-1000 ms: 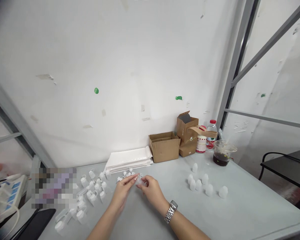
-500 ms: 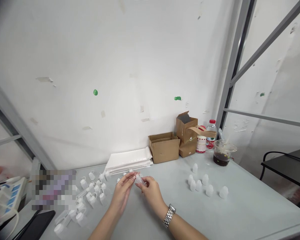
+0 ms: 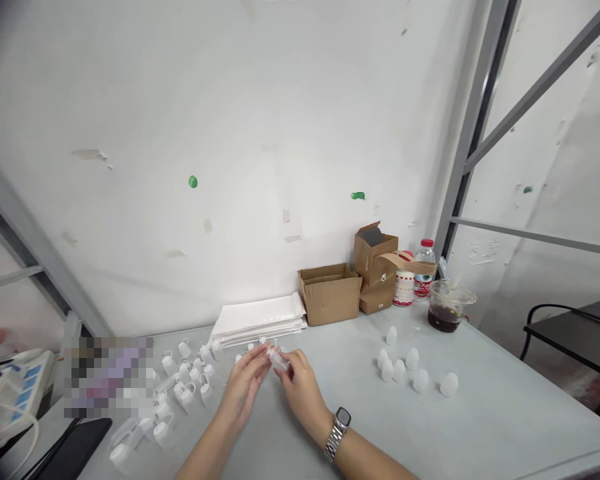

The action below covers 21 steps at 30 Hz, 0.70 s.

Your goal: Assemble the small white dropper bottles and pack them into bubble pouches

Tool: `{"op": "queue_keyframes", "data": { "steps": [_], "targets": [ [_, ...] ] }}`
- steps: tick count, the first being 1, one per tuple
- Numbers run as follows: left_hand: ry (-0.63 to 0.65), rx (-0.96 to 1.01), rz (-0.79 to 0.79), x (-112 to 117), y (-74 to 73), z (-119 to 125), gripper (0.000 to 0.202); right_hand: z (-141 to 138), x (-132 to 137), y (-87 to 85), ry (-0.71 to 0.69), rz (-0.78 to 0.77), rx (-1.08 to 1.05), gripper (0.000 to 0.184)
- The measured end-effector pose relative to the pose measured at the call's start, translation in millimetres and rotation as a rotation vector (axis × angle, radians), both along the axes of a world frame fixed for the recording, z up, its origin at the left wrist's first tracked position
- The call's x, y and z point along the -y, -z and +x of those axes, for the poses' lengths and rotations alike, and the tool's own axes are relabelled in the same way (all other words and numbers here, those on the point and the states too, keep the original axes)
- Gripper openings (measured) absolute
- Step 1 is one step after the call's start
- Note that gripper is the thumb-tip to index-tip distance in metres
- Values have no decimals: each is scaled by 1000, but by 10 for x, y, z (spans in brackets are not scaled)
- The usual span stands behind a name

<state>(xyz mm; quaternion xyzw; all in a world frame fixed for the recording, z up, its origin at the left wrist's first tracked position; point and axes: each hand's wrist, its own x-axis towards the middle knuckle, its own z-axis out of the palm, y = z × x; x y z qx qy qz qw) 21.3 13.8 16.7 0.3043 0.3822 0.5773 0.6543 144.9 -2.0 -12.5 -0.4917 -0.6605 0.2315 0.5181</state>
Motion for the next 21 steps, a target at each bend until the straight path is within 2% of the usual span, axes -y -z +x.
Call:
{"op": "queue_keyframes", "data": {
  "steps": [3,12,19,21],
  "targets": [
    [21,9,10,22,-29,-1,27,15,-2,21,1,46,45,20],
    [132,8,46,66,-70,10,30,45,25,-18,-10,38,124,17],
    [152,44,26,49,-47,14,25,32,47,-64,-26,-74,99,15],
    [148,60,12,30,-18,10,23,35,47,-66,-22,-64,137,15]
  ]
}}
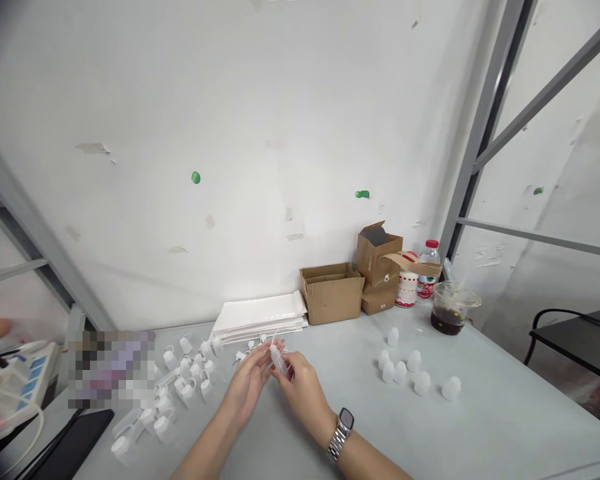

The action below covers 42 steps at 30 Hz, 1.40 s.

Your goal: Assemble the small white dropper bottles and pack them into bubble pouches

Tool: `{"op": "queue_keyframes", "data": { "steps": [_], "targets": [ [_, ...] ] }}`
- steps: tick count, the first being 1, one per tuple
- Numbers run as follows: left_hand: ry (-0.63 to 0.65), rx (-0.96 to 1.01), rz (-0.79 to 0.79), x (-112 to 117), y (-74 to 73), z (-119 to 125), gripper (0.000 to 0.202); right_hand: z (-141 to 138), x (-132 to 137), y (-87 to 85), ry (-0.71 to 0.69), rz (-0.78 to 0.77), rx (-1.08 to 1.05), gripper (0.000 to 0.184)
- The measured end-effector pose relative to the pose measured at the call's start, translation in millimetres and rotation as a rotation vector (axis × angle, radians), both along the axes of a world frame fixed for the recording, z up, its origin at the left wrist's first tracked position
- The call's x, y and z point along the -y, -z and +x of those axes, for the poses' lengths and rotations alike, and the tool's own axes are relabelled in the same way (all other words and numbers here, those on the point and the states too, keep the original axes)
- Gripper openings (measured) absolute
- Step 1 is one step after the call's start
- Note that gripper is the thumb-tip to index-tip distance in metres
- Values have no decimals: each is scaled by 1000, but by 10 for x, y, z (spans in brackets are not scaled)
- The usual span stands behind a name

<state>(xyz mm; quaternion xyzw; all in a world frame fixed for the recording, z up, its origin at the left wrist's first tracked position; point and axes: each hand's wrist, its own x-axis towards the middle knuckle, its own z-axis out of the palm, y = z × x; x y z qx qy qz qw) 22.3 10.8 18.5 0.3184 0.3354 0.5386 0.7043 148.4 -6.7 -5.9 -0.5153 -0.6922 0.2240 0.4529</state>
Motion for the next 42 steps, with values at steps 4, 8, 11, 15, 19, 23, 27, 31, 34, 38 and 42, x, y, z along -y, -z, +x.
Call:
{"op": "queue_keyframes", "data": {
  "steps": [4,8,11,15,19,23,27,31,34,38,42],
  "targets": [
    [0,16,-1,-29,47,-9,24,12,4,11,9,117,103,19],
    [-10,3,48,-16,36,0,23,26,12,17,53,228,195,24],
    [-22,-25,68,23,-4,18,20,31,23,9,89,257,260,26],
    [-1,-57,65,59,-31,28,22,24,32,-1,119,282,317,25],
    [37,-23,12,30,10,3,25,13,27,8,67,240,226,28],
    [60,5,-24,-4,22,-21,26,2,12,15,34,146,83,24],
    [73,20,-41,20,-35,-12,26,-14,9,-12,55,87,11,13],
    [71,17,-45,59,-63,11,23,-15,17,-19,72,127,55,12],
    [75,2,-38,75,-55,21,25,-8,25,6,92,242,150,16],
    [91,13,-51,87,-63,21,25,-3,35,22,143,400,369,22],
    [109,36,-106,92,-73,18,26,-8,59,-10,245,580,599,26]
  ]
}}
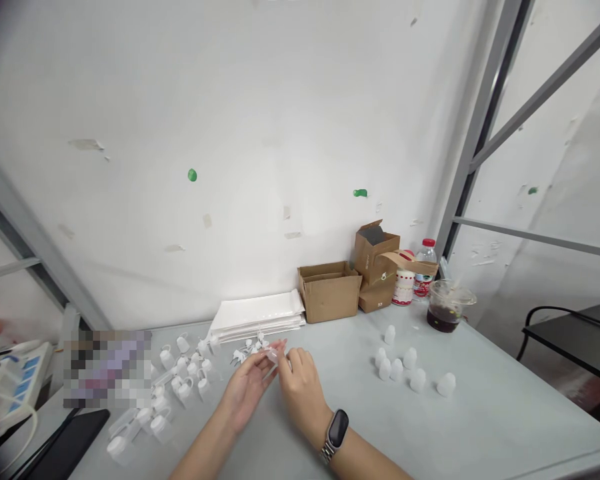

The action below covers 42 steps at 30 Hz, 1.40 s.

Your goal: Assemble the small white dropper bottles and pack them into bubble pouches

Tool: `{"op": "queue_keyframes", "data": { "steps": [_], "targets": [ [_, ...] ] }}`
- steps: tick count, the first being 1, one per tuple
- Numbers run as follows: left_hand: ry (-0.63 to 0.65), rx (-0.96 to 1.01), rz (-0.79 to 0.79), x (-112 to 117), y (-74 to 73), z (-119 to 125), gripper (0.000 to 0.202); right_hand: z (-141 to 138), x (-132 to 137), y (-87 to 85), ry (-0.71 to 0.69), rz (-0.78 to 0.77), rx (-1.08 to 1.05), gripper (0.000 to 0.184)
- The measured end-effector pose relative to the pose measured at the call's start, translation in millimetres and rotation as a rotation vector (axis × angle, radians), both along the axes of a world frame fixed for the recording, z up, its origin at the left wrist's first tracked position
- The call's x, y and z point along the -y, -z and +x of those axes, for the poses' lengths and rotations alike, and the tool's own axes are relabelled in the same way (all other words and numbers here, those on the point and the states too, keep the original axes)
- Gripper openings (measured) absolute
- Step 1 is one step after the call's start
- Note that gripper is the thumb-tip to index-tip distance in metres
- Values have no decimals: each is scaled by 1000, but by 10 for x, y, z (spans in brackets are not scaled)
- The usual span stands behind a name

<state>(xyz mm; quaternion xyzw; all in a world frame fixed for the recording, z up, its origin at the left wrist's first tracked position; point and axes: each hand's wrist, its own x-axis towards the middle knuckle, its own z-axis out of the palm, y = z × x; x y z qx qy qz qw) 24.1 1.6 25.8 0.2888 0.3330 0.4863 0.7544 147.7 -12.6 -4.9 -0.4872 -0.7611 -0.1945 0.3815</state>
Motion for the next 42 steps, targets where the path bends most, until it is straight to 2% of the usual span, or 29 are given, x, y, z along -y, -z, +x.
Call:
{"op": "queue_keyframes", "data": {
  "steps": [3,10,18,34,42],
  "targets": [
    [23,42,-27,-6,15,0,27,-10,19,-26,22,62,72,29],
    [48,106,-11,-16,32,7,28,-16,1,-19,46,60,-11,25],
    [129,114,-44,-38,83,-4,34,-31,33,-41,17,96,30,27],
    [119,121,-15,-42,59,-15,36,-31,33,-54,43,126,70,32],
    [46,79,17,-18,29,13,31,-47,19,-10,47,113,31,27]
  ]
}}
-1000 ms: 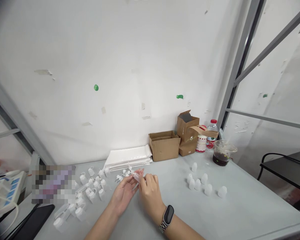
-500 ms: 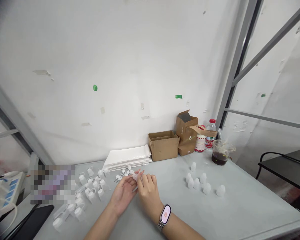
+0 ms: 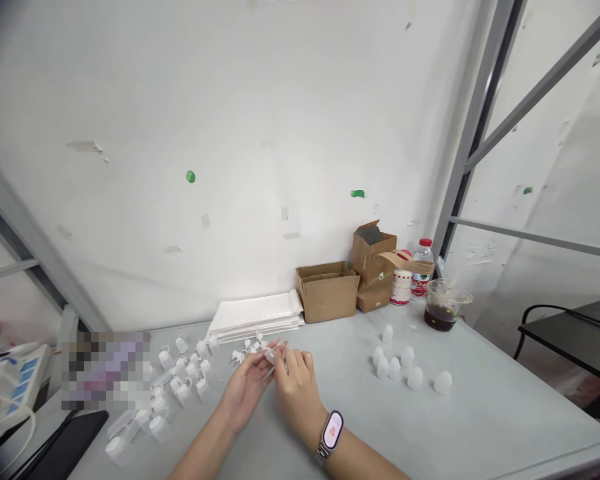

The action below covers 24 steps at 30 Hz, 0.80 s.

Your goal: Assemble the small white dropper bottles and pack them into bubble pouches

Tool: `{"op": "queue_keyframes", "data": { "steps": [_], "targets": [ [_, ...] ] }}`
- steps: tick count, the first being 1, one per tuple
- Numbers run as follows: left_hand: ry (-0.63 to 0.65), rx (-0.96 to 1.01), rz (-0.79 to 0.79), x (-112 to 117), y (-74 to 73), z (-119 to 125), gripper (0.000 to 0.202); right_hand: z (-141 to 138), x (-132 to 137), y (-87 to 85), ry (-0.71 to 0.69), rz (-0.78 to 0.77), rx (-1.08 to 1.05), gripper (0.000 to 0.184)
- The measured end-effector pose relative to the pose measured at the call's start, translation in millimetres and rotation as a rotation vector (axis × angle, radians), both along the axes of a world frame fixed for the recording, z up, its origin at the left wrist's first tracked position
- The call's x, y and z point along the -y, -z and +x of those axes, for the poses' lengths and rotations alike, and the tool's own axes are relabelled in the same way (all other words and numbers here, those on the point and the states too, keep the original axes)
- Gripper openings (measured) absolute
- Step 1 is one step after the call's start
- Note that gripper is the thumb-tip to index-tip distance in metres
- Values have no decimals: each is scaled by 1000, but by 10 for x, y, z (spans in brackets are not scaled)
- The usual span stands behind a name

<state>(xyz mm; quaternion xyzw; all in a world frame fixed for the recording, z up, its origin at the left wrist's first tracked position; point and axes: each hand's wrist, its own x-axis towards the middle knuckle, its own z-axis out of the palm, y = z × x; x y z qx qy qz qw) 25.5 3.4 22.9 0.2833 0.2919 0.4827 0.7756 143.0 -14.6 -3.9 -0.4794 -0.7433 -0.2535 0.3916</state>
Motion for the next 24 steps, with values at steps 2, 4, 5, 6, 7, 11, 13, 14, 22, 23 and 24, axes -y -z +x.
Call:
{"op": "queue_keyframes", "data": {
  "steps": [2,4,5,6,7,11,13,14,22,23,24],
  "targets": [
    [-8,3,9,0,3,-2,31,-2,2,-8,-4,7,-6,27],
    [2,14,-2,-6,12,-13,33,-2,11,-26,-6,11,19,30],
    [10,20,-15,-10,17,-20,33,-2,17,-36,-7,17,38,31],
    [16,24,-30,-13,21,-27,33,-3,23,-43,-10,26,54,33],
    [20,27,-45,-15,24,-33,34,-5,28,-48,-14,34,65,34],
    [30,33,-89,-12,22,-37,35,-16,28,-37,-40,26,22,34],
    [38,35,-82,-10,21,-31,36,-15,25,-32,-52,-43,-59,29],
    [40,34,-72,-11,22,-28,37,-10,24,-35,-63,-98,-113,27],
    [14,-62,-30,-22,53,1,38,57,-37,-101,-231,-632,-729,14],
    [8,-70,-31,-20,57,8,37,58,-50,-106,-256,-685,-801,14],
    [4,-74,-31,-19,61,14,37,58,-62,-109,-283,-731,-871,14]
  ]
}}
